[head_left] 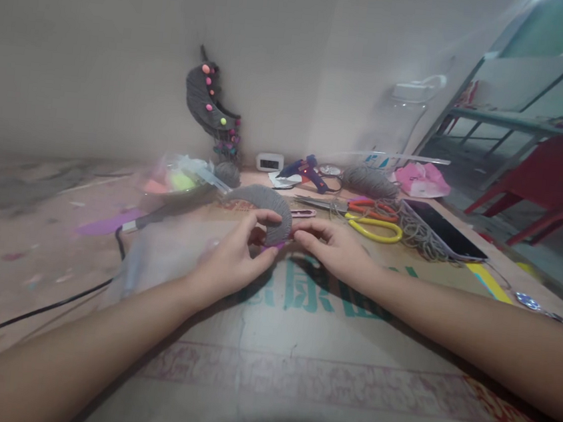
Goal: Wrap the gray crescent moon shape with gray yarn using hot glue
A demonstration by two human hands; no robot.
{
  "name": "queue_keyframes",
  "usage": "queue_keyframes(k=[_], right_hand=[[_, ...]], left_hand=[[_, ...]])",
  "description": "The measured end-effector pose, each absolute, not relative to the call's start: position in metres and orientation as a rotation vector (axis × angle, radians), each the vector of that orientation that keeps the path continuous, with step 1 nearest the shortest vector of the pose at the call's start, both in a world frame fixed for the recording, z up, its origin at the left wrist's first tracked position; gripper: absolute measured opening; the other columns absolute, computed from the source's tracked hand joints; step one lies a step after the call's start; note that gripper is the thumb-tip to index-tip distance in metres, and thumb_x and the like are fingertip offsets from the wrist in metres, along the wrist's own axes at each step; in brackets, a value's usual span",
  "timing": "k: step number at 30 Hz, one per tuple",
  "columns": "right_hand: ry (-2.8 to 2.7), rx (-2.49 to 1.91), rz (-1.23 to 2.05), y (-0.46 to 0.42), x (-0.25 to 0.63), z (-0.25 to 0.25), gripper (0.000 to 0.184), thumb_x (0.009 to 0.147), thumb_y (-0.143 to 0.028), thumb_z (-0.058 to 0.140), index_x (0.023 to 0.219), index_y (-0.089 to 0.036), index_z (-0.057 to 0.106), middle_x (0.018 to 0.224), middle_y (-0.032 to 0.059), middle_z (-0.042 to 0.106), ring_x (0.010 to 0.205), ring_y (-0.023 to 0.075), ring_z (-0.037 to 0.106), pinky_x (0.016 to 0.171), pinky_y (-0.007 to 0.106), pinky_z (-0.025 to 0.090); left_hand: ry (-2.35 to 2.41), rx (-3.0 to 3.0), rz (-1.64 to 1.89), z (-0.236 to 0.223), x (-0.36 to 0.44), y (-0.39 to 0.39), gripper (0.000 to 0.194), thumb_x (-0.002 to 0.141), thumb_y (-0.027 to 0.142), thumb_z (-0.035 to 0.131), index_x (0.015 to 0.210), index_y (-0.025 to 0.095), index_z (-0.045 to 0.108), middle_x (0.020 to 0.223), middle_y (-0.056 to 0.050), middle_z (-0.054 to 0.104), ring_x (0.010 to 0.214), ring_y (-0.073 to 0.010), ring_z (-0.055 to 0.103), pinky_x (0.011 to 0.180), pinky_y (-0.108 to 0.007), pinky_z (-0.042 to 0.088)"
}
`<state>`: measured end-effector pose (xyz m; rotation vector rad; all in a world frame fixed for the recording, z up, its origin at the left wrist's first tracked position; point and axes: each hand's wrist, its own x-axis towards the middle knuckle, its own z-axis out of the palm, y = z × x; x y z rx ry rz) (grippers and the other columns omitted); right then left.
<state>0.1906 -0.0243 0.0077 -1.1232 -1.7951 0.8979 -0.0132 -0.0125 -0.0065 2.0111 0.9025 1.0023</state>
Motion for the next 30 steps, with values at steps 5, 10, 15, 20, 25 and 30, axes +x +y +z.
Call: queue_keyframes(k=[5, 10, 15, 20, 25, 30], right_hand=[[-1.881, -1.171, 0.826, -0.0242, 0.1913, 0.0115, 0.018, 0.086, -0.030, 0.058, 0.090, -0.019, 0.071, 0.089, 0.0033, 0.073, 0.082, 0.0179, 0.063, 0.078, 0.033, 0.048], [-1.898, -1.225, 0.759, -0.0269, 0.1904, 0.0133, 0.017, 0.085, -0.031, 0.058, 0.080, -0.018, 0.067, 0.073, 0.0002, 0.064, 0.068, 0.0141, 0.054, 0.065, 0.027, 0.042], [-1.920, -1.234, 0.729, -0.0274, 0.1891, 0.0110, 0.019, 0.085, -0.031, 0.055, 0.072, -0.019, 0.060, 0.063, -0.0027, 0.053, 0.059, 0.0118, 0.045, 0.056, 0.026, 0.035], [-1.960, -1.220, 0.699, -0.0282, 0.1899, 0.0116, 0.023, 0.089, -0.032, 0.051, 0.070, -0.020, 0.056, 0.064, -0.0022, 0.053, 0.061, 0.0123, 0.046, 0.057, 0.025, 0.035], [-1.941, -1.061, 0.789, -0.0278, 0.1914, 0.0116, 0.034, 0.097, -0.038, 0.040, 0.075, -0.020, 0.056, 0.074, 0.0000, 0.056, 0.073, 0.0146, 0.053, 0.068, 0.026, 0.042], [-1.825, -1.103, 0.848, -0.0259, 0.1920, 0.0102, 0.031, 0.095, -0.041, 0.048, 0.076, -0.019, 0.059, 0.077, 0.0011, 0.059, 0.074, 0.0150, 0.055, 0.068, 0.026, 0.043]], left_hand=[[0.874, 2.069, 0.952, -0.0040, -0.0119, -0.0165, 0.034, 0.089, 0.026, 0.058, 0.122, 0.021, 0.047, 0.112, -0.006, 0.058, 0.087, -0.0134, 0.058, 0.073, -0.027, 0.048], [0.893, 2.075, 0.901, -0.0044, -0.0131, -0.0175, 0.039, 0.090, 0.030, 0.059, 0.126, 0.021, 0.047, 0.101, -0.004, 0.058, 0.083, -0.0135, 0.057, 0.072, -0.028, 0.047], [0.884, 2.078, 0.883, -0.0069, -0.0140, -0.0167, 0.040, 0.091, 0.031, 0.059, 0.128, 0.023, 0.047, 0.091, -0.001, 0.056, 0.079, -0.0127, 0.056, 0.071, -0.027, 0.046], [0.865, 2.035, 0.897, -0.0064, -0.0127, -0.0164, 0.037, 0.091, 0.031, 0.059, 0.125, 0.022, 0.047, 0.093, -0.002, 0.057, 0.077, -0.0126, 0.056, 0.068, -0.027, 0.047], [0.856, 1.972, 0.964, -0.0076, -0.0109, -0.0159, 0.035, 0.091, 0.031, 0.059, 0.122, 0.022, 0.046, 0.111, -0.006, 0.059, 0.087, -0.0137, 0.060, 0.071, -0.027, 0.049], [0.834, 1.991, 1.005, -0.0101, -0.0109, -0.0139, 0.037, 0.091, 0.030, 0.060, 0.123, 0.024, 0.045, 0.117, -0.006, 0.056, 0.089, -0.0126, 0.059, 0.073, -0.026, 0.049]])
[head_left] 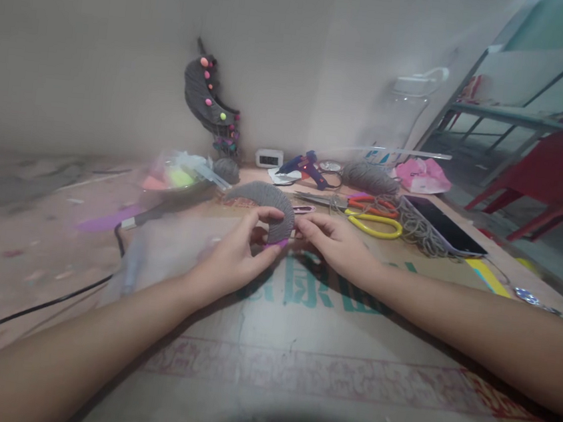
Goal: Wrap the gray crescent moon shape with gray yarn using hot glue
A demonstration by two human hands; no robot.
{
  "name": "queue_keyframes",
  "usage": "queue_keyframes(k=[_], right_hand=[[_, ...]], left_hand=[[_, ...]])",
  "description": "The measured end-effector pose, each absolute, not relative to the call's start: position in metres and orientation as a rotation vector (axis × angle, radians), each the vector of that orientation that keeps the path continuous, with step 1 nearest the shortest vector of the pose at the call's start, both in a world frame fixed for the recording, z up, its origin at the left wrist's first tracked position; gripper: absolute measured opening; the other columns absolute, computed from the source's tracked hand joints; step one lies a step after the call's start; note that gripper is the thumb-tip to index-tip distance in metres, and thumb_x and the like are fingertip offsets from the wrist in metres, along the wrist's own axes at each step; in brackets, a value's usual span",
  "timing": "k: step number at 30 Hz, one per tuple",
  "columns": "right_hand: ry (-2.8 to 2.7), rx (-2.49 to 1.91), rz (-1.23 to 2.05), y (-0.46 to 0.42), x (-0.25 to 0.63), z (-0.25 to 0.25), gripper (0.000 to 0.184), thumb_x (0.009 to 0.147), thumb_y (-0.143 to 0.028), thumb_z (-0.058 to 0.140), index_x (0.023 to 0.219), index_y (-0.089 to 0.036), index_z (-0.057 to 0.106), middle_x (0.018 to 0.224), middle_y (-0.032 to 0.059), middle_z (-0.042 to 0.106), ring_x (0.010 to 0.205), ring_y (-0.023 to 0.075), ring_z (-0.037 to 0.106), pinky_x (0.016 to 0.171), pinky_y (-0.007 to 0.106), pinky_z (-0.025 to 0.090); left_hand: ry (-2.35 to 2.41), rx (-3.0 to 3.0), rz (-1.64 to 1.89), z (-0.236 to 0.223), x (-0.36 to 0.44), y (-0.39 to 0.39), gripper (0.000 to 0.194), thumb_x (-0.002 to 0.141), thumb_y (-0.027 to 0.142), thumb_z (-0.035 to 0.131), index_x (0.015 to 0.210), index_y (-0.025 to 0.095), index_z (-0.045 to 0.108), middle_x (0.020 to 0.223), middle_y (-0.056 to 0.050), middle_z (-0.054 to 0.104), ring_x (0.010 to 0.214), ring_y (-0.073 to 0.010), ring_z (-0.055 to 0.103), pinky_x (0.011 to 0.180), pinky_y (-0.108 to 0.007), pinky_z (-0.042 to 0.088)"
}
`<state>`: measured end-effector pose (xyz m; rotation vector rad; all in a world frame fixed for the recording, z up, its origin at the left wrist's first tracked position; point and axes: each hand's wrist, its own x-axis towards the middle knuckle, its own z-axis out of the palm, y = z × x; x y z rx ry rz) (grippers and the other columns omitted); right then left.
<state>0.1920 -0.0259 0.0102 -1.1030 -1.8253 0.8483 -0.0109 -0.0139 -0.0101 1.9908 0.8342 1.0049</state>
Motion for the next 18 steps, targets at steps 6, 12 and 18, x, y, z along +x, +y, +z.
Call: queue_keyframes(k=[6, 12, 18], right_hand=[[-1.870, -1.162, 0.842, -0.0262, 0.1914, 0.0132, 0.019, 0.088, -0.034, 0.058, 0.089, -0.019, 0.070, 0.084, 0.0030, 0.069, 0.078, 0.0165, 0.060, 0.071, 0.029, 0.047], [-1.956, -1.220, 0.761, -0.0260, 0.1908, 0.0136, 0.016, 0.086, -0.028, 0.059, 0.075, -0.018, 0.067, 0.073, 0.0009, 0.065, 0.070, 0.0141, 0.056, 0.066, 0.027, 0.043], [-1.983, -1.169, 0.771, -0.0257, 0.1921, 0.0143, 0.021, 0.089, -0.032, 0.056, 0.086, -0.016, 0.069, 0.083, 0.0036, 0.069, 0.078, 0.0161, 0.059, 0.072, 0.029, 0.045]], left_hand=[[0.869, 1.928, 1.010, -0.0064, -0.0097, -0.0153, 0.038, 0.090, 0.029, 0.061, 0.123, 0.021, 0.044, 0.119, -0.008, 0.056, 0.088, -0.0124, 0.060, 0.071, -0.026, 0.048], [0.845, 1.950, 0.990, -0.0088, -0.0127, -0.0148, 0.039, 0.091, 0.028, 0.060, 0.125, 0.022, 0.042, 0.122, -0.008, 0.055, 0.088, -0.0121, 0.059, 0.071, -0.025, 0.047], [0.830, 1.992, 1.020, -0.0102, -0.0120, -0.0129, 0.037, 0.091, 0.028, 0.061, 0.123, 0.023, 0.044, 0.119, -0.006, 0.055, 0.086, -0.0110, 0.057, 0.071, -0.025, 0.047]])
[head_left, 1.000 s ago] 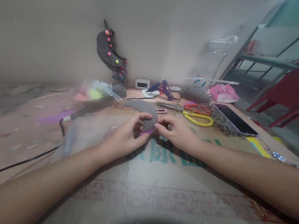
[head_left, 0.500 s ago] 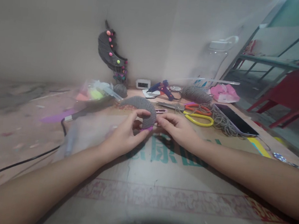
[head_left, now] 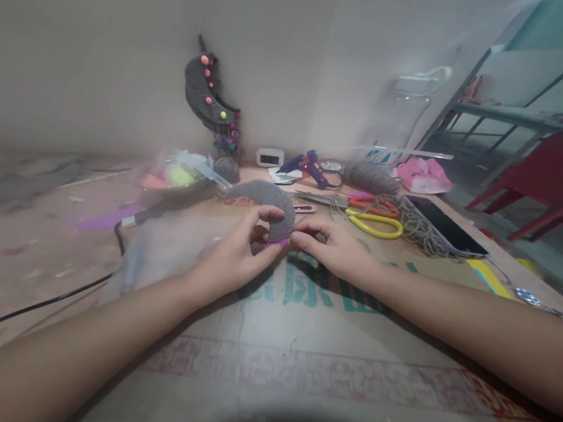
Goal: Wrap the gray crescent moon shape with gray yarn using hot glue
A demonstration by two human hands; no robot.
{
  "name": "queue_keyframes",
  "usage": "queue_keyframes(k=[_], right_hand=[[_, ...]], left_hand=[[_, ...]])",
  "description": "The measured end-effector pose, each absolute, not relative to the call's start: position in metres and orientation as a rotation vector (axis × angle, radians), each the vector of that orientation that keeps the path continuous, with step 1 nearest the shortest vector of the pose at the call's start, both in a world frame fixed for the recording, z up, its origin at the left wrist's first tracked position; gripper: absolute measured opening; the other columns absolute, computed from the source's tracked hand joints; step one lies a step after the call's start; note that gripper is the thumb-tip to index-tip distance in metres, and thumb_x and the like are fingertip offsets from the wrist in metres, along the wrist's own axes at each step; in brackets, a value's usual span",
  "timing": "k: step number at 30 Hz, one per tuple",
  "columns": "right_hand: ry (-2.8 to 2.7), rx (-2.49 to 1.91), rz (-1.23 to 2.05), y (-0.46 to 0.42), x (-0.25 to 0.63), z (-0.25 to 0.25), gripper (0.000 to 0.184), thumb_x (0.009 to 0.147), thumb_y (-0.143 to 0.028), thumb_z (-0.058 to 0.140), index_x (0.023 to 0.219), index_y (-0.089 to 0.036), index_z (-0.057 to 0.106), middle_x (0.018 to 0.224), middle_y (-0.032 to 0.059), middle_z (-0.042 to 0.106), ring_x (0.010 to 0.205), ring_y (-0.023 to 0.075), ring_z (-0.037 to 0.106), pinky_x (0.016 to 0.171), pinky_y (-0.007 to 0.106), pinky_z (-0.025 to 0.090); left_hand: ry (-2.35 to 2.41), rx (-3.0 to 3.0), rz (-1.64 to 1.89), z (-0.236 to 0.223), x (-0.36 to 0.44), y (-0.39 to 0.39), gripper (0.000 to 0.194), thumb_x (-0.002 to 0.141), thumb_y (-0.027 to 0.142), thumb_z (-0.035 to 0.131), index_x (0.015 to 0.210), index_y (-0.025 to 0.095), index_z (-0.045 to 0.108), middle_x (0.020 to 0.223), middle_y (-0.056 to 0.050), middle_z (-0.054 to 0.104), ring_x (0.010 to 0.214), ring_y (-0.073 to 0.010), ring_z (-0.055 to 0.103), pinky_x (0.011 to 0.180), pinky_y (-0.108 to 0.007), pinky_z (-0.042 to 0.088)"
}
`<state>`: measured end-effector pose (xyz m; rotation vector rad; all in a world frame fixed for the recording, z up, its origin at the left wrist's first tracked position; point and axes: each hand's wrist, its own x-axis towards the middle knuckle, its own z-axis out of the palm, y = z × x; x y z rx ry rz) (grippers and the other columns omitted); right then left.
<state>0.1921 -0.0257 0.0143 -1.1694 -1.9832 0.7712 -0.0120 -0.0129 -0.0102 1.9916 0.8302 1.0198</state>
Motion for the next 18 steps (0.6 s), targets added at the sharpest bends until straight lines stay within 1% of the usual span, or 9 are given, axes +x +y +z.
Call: queue_keyframes(k=[2, 4, 8, 13, 18], right_hand=[[-1.979, -1.143, 0.770, -0.0257, 0.1927, 0.0145, 0.025, 0.092, -0.035, 0.053, 0.089, -0.017, 0.070, 0.087, 0.0046, 0.069, 0.081, 0.0173, 0.060, 0.074, 0.030, 0.045], [-1.982, -1.145, 0.740, -0.0255, 0.1930, 0.0139, 0.024, 0.091, -0.035, 0.054, 0.089, -0.017, 0.070, 0.087, 0.0042, 0.069, 0.082, 0.0173, 0.060, 0.074, 0.030, 0.045], [-2.032, -1.189, 0.662, -0.0254, 0.1926, 0.0117, 0.016, 0.087, -0.031, 0.060, 0.083, -0.018, 0.068, 0.080, 0.0013, 0.066, 0.074, 0.0149, 0.055, 0.070, 0.028, 0.042], [-2.056, -1.202, 0.660, -0.0271, 0.1923, 0.0122, 0.018, 0.088, -0.030, 0.058, 0.075, -0.019, 0.063, 0.073, -0.0007, 0.061, 0.070, 0.0135, 0.053, 0.067, 0.027, 0.040], [-2.049, -1.189, 0.690, -0.0274, 0.1924, 0.0124, 0.019, 0.088, -0.032, 0.057, 0.075, -0.019, 0.062, 0.074, -0.0007, 0.060, 0.070, 0.0134, 0.053, 0.068, 0.027, 0.040]], left_hand=[[0.835, 2.003, 1.028, -0.0098, -0.0114, -0.0132, 0.035, 0.091, 0.028, 0.060, 0.122, 0.023, 0.045, 0.117, -0.006, 0.055, 0.086, -0.0113, 0.057, 0.071, -0.025, 0.047], [0.841, 2.013, 1.023, -0.0093, -0.0113, -0.0141, 0.035, 0.091, 0.029, 0.060, 0.122, 0.023, 0.045, 0.117, -0.006, 0.055, 0.086, -0.0117, 0.057, 0.071, -0.025, 0.047], [0.845, 2.042, 0.981, -0.0080, -0.0121, -0.0160, 0.037, 0.091, 0.028, 0.060, 0.124, 0.022, 0.045, 0.117, -0.007, 0.056, 0.086, -0.0123, 0.057, 0.073, -0.027, 0.047], [0.850, 2.052, 0.934, -0.0069, -0.0126, -0.0168, 0.038, 0.091, 0.028, 0.060, 0.126, 0.021, 0.046, 0.109, -0.006, 0.059, 0.084, -0.0131, 0.057, 0.073, -0.028, 0.047], [0.853, 2.005, 0.924, -0.0070, -0.0139, -0.0174, 0.038, 0.091, 0.028, 0.058, 0.127, 0.021, 0.046, 0.101, -0.006, 0.059, 0.081, -0.0141, 0.057, 0.071, -0.029, 0.046]])
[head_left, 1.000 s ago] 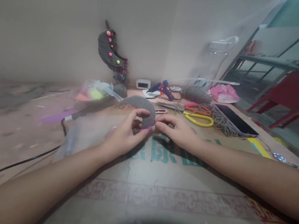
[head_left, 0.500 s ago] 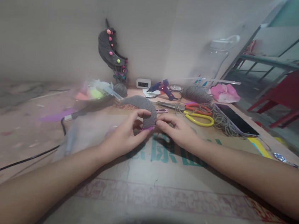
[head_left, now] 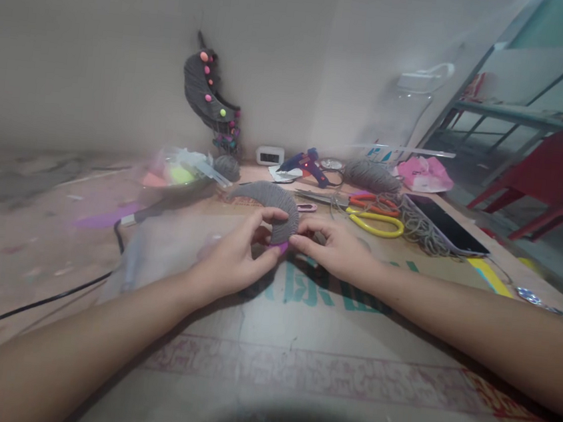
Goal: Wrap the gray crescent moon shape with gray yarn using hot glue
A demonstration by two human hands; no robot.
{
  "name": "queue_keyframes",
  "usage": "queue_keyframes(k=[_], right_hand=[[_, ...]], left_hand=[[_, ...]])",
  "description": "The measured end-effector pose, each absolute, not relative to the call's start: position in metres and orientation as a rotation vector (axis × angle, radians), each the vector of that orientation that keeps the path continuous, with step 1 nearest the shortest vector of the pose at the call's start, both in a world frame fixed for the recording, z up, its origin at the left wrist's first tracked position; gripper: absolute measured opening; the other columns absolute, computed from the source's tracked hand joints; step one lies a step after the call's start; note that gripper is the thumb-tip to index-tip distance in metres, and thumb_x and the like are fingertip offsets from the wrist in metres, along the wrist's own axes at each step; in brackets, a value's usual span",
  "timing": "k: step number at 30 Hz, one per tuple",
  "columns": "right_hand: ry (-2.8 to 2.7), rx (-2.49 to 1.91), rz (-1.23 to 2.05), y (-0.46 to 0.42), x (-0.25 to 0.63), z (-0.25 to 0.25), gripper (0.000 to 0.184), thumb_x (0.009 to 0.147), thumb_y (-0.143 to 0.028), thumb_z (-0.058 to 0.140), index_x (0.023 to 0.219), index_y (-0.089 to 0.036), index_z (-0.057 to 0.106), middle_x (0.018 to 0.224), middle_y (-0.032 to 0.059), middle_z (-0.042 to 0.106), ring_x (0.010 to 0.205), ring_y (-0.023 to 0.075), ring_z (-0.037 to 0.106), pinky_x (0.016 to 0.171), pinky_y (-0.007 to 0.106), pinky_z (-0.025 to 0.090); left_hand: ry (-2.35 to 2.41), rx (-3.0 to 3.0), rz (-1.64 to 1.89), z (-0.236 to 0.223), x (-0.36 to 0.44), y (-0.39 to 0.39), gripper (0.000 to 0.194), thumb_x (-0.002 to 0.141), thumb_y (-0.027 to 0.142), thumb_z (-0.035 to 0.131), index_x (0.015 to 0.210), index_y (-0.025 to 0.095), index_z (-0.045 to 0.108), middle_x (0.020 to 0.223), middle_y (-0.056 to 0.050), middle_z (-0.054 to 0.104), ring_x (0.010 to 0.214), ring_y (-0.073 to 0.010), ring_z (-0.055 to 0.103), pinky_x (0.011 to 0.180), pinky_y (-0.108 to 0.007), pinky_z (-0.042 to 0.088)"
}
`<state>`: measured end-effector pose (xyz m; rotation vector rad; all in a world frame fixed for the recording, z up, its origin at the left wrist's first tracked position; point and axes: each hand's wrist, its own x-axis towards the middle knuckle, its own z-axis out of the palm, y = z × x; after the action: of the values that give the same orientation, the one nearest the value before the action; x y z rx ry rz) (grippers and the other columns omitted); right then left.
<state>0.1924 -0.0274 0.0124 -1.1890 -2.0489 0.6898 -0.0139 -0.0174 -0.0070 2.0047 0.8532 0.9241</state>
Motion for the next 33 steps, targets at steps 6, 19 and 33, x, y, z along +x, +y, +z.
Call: queue_keyframes(k=[6, 19, 33], right_hand=[[-2.037, -1.175, 0.729, -0.026, 0.193, 0.011, 0.019, 0.089, -0.032, 0.057, 0.077, -0.018, 0.063, 0.077, 0.0000, 0.061, 0.073, 0.0141, 0.054, 0.070, 0.027, 0.041], [-2.025, -1.230, 0.695, -0.026, 0.192, 0.014, 0.021, 0.090, -0.033, 0.056, 0.078, -0.018, 0.065, 0.076, 0.0008, 0.063, 0.075, 0.0155, 0.055, 0.071, 0.028, 0.042], [-2.007, -1.119, 0.585, -0.023, 0.200, 0.024, 0.025, 0.096, -0.030, 0.048, 0.104, -0.019, 0.068, 0.109, 0.0084, 0.071, 0.102, 0.0218, 0.064, 0.091, 0.038, 0.049]], left_hand=[[0.823, 1.948, 0.922, -0.008, -0.015, -0.017, 0.039, 0.090, 0.021, 0.054, 0.128, 0.023, 0.046, 0.100, -0.005, 0.060, 0.079, -0.0136, 0.057, 0.069, -0.028, 0.045], [0.860, 1.954, 0.896, -0.006, -0.015, -0.019, 0.038, 0.090, 0.025, 0.057, 0.126, 0.024, 0.047, 0.092, -0.001, 0.057, 0.075, -0.0126, 0.054, 0.065, -0.027, 0.042], [0.928, 1.533, 1.143, -0.002, -0.012, 0.001, 0.033, 0.077, 0.028, 0.072, 0.085, 0.021, 0.041, 0.077, 0.006, 0.053, 0.065, -0.0075, 0.055, 0.059, -0.020, 0.041]])
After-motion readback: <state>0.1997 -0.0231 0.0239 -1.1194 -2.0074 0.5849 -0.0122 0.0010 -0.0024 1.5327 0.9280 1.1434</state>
